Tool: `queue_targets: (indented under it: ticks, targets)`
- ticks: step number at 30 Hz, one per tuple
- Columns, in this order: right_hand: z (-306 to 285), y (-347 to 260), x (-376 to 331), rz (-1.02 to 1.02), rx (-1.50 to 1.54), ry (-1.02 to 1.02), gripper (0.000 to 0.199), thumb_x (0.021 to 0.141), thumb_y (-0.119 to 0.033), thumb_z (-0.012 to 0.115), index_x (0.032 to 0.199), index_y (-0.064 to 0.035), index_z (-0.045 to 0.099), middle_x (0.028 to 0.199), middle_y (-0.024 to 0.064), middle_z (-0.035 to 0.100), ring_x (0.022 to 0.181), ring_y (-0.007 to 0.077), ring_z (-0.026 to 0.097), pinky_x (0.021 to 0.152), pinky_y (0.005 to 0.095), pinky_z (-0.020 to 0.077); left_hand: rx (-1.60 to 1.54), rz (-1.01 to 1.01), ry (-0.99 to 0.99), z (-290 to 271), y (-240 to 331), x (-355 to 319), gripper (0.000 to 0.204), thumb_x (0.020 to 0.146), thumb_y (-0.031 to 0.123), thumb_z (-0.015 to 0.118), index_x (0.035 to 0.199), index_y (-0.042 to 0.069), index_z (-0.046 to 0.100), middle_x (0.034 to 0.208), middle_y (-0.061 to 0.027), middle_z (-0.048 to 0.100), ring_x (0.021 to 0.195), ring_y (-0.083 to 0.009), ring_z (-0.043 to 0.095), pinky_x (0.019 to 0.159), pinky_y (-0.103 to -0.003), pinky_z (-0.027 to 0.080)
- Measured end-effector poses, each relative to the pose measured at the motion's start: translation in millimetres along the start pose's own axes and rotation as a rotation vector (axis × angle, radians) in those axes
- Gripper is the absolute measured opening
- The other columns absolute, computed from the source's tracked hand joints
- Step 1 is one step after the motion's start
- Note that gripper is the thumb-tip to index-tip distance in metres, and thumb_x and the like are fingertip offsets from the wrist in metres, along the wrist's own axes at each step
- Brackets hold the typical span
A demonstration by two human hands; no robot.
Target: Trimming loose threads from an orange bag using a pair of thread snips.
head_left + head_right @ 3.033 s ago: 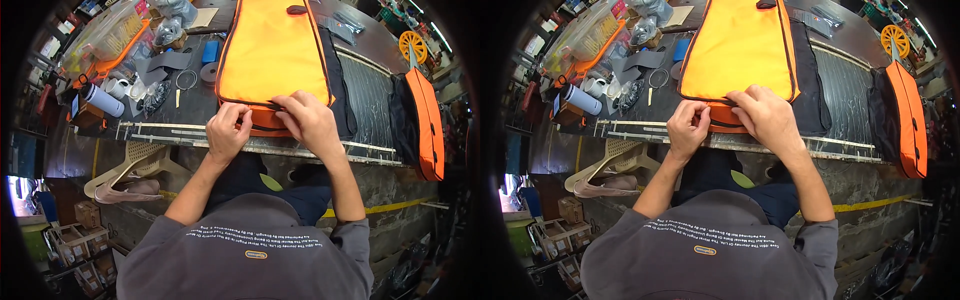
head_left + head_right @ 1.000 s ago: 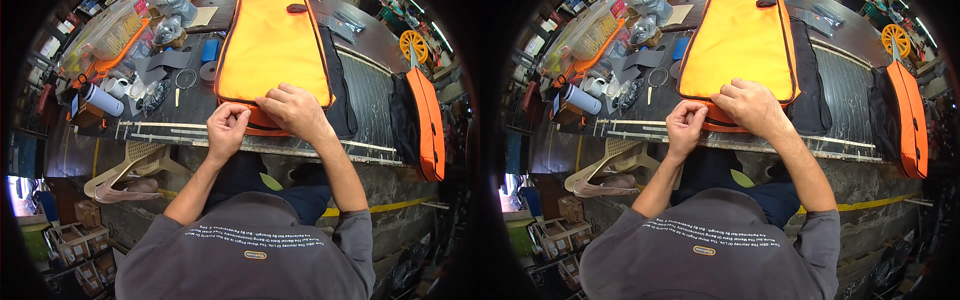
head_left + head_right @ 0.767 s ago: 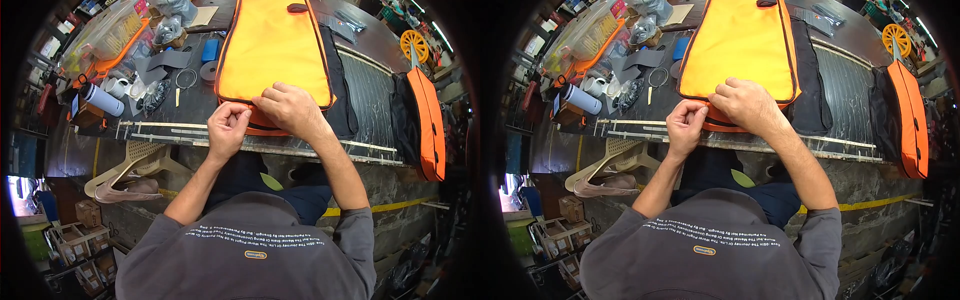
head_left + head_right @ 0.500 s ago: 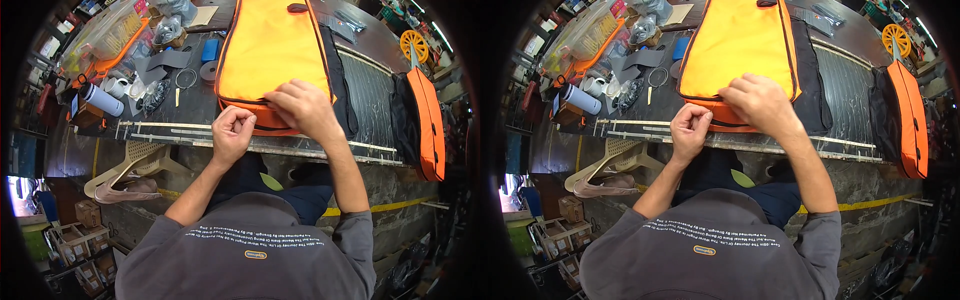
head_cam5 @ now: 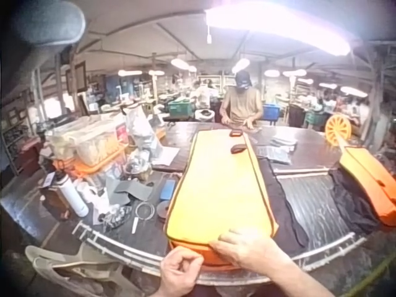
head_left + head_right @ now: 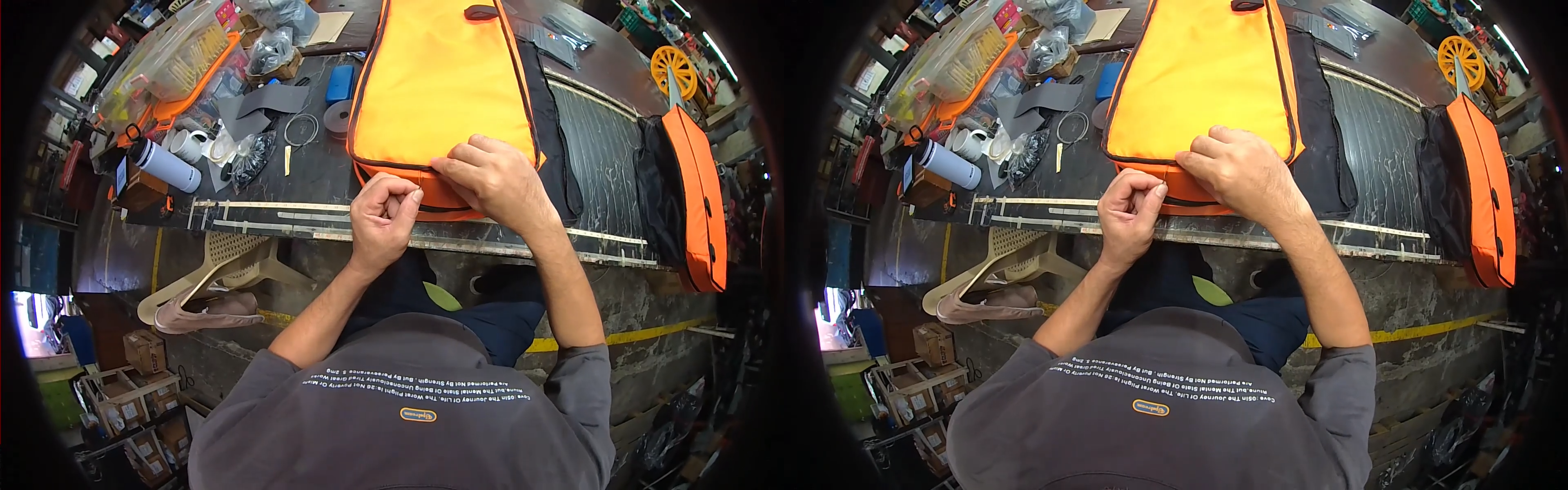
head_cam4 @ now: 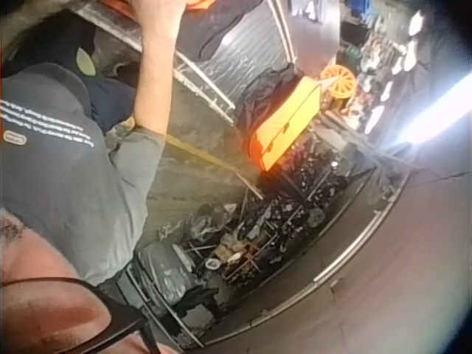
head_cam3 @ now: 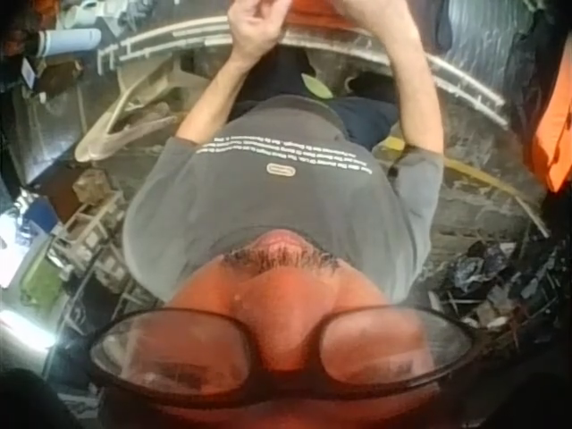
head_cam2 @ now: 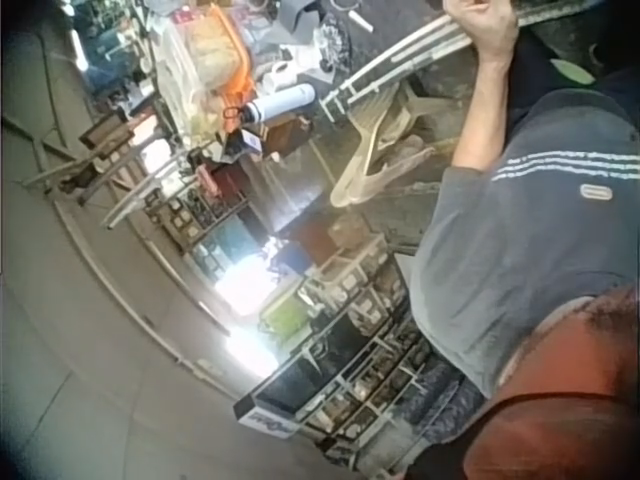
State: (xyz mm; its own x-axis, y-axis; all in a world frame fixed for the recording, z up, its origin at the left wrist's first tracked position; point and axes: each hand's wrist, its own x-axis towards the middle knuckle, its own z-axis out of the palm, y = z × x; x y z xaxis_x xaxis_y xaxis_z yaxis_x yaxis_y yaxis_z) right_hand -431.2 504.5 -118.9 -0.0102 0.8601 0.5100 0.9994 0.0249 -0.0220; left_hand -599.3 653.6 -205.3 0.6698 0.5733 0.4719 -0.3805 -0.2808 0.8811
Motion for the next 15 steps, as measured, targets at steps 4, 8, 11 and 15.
queue_targets:
  ticks: [4,8,11,15]
  targets:
    - [2,-2,5,-0.019,-0.039,-0.041,0.034,0.081,-0.008,0.082,0.115,-0.0069,0.079,0.096,0.0037,0.073,0.089,0.0238,0.07,0.081,0.0378,0.0608,-0.006,0.007,-0.026,1,3,-1,0.007,0.097,-0.003,0.078,0.095,0.0,0.073,0.091,0.0002,0.064,0.061,-0.0023,0.039,0.058,-0.023,0.034]
    - [3,0,2,-0.01,-0.041,-0.059,0.027,0.086,-0.014,0.079,0.113,-0.0087,0.077,0.097,0.0043,0.072,0.093,0.0246,0.071,0.083,0.0389,0.0611,0.062,0.029,-0.049,4,10,-2,0.007,0.096,-0.003,0.078,0.095,0.001,0.072,0.089,-0.0013,0.063,0.061,-0.0038,0.041,0.058,-0.024,0.035]
    - [0,-2,2,-0.002,-0.005,-0.011,0.025,0.088,-0.014,0.081,0.112,-0.008,0.076,0.097,0.0051,0.072,0.092,0.0259,0.071,0.082,0.0397,0.0604,0.004,0.074,-0.107,-4,15,-7,0.007,0.097,-0.003,0.071,0.092,0.001,0.068,0.09,-0.0021,0.062,0.063,-0.0068,0.044,0.059,-0.026,0.036]
    - [-19,1,-3,0.083,0.054,0.141,0.025,0.09,-0.014,0.084,0.112,-0.0068,0.076,0.096,0.0073,0.073,0.088,0.029,0.072,0.08,0.0419,0.0586,0.021,0.338,-0.25,-21,22,-10,0.016,0.1,0.0,0.06,0.084,0.002,0.058,0.084,-0.0043,0.059,0.06,-0.0155,0.044,0.057,-0.032,0.037]
